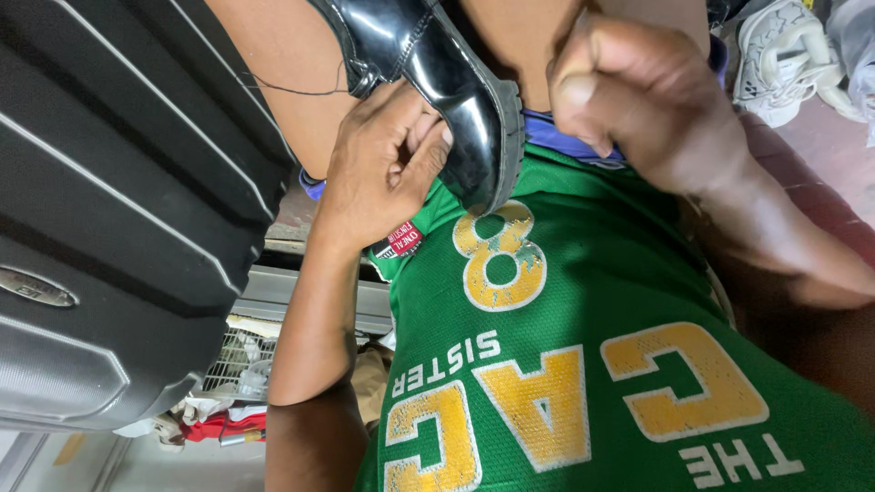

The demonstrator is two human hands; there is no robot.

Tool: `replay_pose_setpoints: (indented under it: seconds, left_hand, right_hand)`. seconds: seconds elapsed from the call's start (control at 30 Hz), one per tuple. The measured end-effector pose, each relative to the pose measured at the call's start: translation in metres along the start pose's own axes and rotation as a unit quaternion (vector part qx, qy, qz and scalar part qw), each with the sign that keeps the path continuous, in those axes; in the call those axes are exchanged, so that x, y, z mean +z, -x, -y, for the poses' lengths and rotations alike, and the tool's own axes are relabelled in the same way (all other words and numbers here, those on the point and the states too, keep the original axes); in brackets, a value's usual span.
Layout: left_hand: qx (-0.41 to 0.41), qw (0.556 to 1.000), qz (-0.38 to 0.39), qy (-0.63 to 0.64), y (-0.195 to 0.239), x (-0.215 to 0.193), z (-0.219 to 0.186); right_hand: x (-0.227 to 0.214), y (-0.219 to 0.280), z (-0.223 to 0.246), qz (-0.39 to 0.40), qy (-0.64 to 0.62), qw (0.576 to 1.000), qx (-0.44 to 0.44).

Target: The person is sewing a black shoe using a needle and thread. They repeatedly push the needle through the shoe's sole and pull the thread to stitch it.

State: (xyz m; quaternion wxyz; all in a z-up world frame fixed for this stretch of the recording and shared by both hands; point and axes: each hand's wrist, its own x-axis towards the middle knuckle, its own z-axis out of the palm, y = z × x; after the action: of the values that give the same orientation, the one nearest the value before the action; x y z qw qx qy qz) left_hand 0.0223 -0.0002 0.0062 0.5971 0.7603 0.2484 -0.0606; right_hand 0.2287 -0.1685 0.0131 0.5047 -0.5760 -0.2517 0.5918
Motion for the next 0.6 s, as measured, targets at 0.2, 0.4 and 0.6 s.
replay_pose_setpoints:
  seconds: [0.2, 0.4, 0.6]
  left_hand:
    - [0.026, 0.998, 0.058, 0.008, -0.006, -0.009, 0.008]
    - [0.031, 0.997, 0.069, -0.001, -0.008, -0.007, 0.015]
    - [0.044, 0.997, 0.059, 0.022, -0.010, -0.009, 0.008]
  right_hand:
    - [0.007, -0.002, 0.029, 0.044, 0.461, 0.879, -0.115]
    - [0.000, 0.002, 0.032, 0.026, 0.270, 0.954, -0.131]
    - [0.020, -0.008, -0.003, 0.034, -0.130, 0.990, 0.035]
